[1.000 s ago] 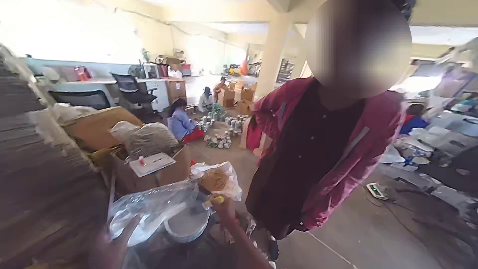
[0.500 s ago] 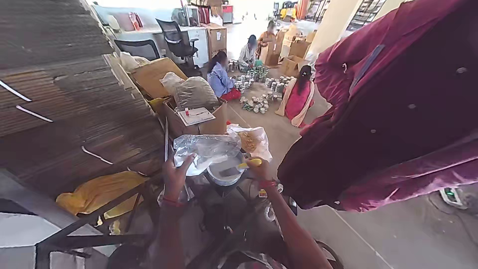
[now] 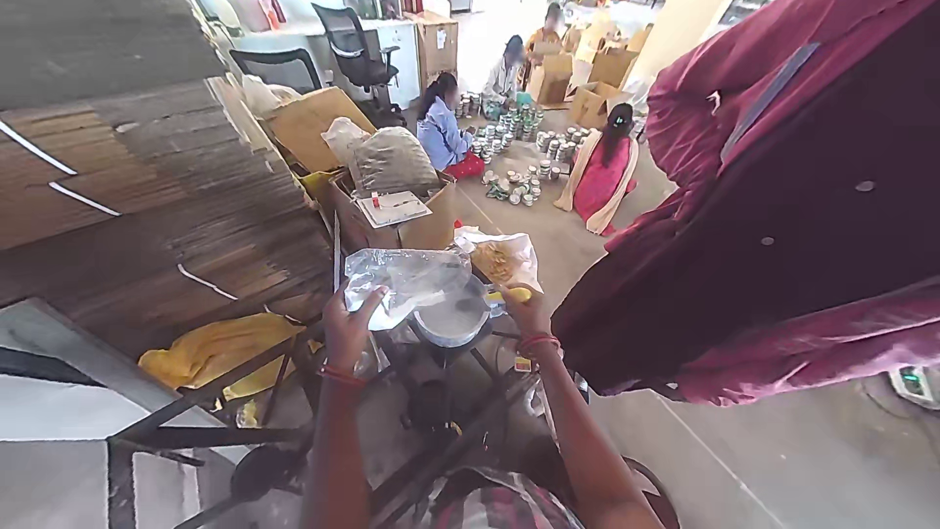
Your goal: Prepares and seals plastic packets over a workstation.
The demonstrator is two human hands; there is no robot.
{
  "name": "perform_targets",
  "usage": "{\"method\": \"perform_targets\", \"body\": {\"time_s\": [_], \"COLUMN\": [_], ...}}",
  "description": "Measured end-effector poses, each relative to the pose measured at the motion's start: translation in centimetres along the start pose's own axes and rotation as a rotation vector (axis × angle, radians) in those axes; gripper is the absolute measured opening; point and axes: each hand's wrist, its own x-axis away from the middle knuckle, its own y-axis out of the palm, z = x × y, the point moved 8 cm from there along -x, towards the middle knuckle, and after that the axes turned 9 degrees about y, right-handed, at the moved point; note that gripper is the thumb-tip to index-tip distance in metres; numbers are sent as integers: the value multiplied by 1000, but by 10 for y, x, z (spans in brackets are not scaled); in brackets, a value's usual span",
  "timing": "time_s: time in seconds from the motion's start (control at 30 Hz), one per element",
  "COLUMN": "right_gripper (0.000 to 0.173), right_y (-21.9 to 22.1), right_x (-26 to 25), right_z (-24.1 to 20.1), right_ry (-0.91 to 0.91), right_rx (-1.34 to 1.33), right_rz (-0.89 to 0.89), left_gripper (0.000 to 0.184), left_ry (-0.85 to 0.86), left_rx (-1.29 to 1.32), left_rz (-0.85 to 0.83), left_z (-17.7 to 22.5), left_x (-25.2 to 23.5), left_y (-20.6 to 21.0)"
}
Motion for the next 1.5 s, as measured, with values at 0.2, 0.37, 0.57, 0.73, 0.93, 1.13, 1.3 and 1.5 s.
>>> {"method": "perform_targets", "body": {"time_s": [0.2, 0.37, 0.57, 0.73, 0.93, 1.13, 1.3, 1.5], "right_gripper": [21, 22, 20, 21, 20, 22, 19, 18], "right_y": [17, -2, 3, -6, -9, 9, -10, -10], "right_x": [7, 6, 6, 3, 5, 2, 7, 7], "right_z": [0, -4, 5, 20, 21, 20, 9, 8], "right_ry": [-64, -43, -66, -10, -13, 3, -67, -85], "right_rx": [-67, 17, -78, -106, -107, -181, -37, -41], "right_rz": [-160, -23, -128, -26, -40, -74, 15, -11], "left_gripper": [49, 45, 48, 48, 54, 55, 56, 54], "left_ry": [21, 6, 11, -18, -10, 11, 61, 61], "left_rx": [-11, 4, -18, 1, -38, -64, -165, -145], "left_rz": [-2, -3, -34, -22, -46, -56, -89, -121], "left_z": [0, -1, -2, 1, 4, 4, 8, 11], "left_x": [-5, -6, -11, -10, -15, -13, -15, -15], "left_y": [1, 3, 6, 8, 10, 16, 18, 22]}}
